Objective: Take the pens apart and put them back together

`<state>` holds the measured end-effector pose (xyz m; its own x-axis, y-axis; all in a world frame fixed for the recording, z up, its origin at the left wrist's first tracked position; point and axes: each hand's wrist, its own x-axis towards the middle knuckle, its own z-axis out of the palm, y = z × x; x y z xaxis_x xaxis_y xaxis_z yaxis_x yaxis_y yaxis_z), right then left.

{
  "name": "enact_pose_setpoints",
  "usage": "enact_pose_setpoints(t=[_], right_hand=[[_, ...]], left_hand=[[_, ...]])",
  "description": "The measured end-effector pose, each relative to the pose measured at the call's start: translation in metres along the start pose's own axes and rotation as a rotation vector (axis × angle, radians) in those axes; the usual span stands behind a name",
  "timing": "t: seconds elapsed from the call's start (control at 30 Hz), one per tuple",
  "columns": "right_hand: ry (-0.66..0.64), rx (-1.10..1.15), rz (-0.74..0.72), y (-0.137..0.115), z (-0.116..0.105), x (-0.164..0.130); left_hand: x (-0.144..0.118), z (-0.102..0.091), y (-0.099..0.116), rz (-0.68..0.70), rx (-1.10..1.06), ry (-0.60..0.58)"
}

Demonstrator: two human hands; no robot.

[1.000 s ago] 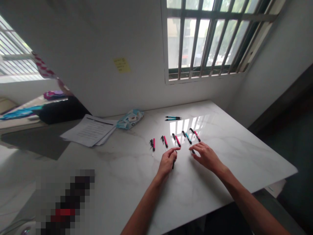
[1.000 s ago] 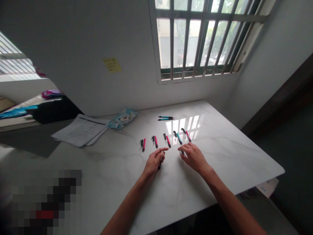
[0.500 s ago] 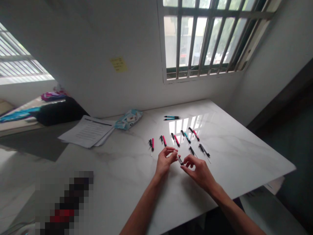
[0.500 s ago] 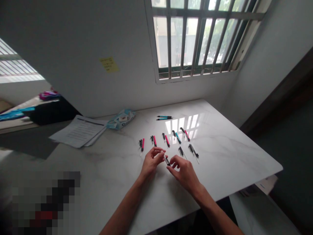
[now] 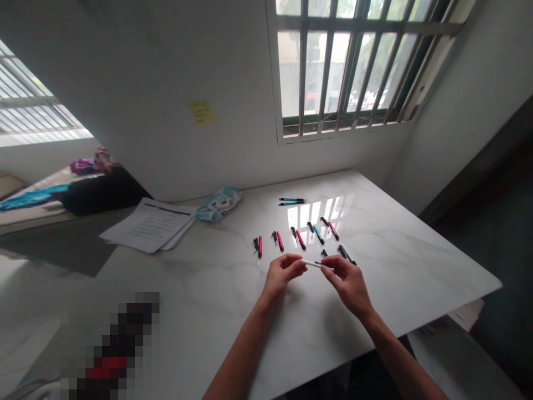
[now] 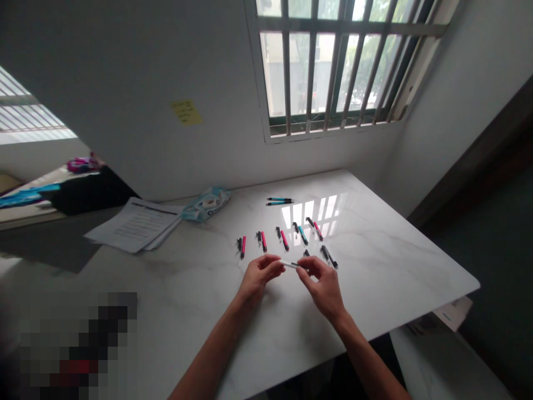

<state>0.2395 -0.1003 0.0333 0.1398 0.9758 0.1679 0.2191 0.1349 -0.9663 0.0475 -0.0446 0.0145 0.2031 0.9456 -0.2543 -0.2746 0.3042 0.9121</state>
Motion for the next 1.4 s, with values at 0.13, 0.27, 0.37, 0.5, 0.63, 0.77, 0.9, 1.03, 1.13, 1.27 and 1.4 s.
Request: enact_pose_setpoints(t=[0.13,0.27,0.37,0.5,0.63,0.77,0.9,1.03,1.13,1.27,1.4], right_hand=[[0.065,0.165,0.046,0.002,-0.01,0.009],[0.035,0.198,0.049,0.0,-0.014,0.013],[0.047,0.197,0.043,-0.001,-0.016,0.013],[0.171,0.173,-0.007,0.004,-0.028,0.016],[0.259,-0.116,-0.093,0.02,-0.048,0.021],[0.211,-0.487,-0.229,0.04,-0.062,0.02],[0.093,-0.648,-0.349,0.055,-0.066,0.015],[-0.004,-0.753,-0.422,0.06,-0.071,0.016],[-0.043,-0.806,-0.444,0.058,-0.073,0.018],[-0.056,-0.861,-0.461,0.056,-0.071,0.018],[-0.059,-0.882,-0.474,0.059,-0.071,0.016]], left_hand=[[-0.007,0.008,-0.001,-0.046,0.078,-0.194],[-0.012,0.015,-0.003,-0.087,0.101,-0.261],[-0.01,0.015,-0.003,-0.079,0.107,-0.234],[-0.007,0.01,-0.003,-0.028,0.161,-0.205],[-0.007,0.01,-0.002,0.047,0.315,-0.211],[-0.011,0.014,-0.003,0.146,0.523,-0.242],[-0.011,0.021,-0.003,0.237,0.711,-0.204],[-0.007,0.03,-0.004,0.322,0.898,-0.195],[-0.004,0.038,-0.006,0.318,1.012,-0.166],[0.003,0.048,-0.014,0.337,1.099,-0.137],[0.012,0.059,-0.021,0.391,1.113,-0.131]])
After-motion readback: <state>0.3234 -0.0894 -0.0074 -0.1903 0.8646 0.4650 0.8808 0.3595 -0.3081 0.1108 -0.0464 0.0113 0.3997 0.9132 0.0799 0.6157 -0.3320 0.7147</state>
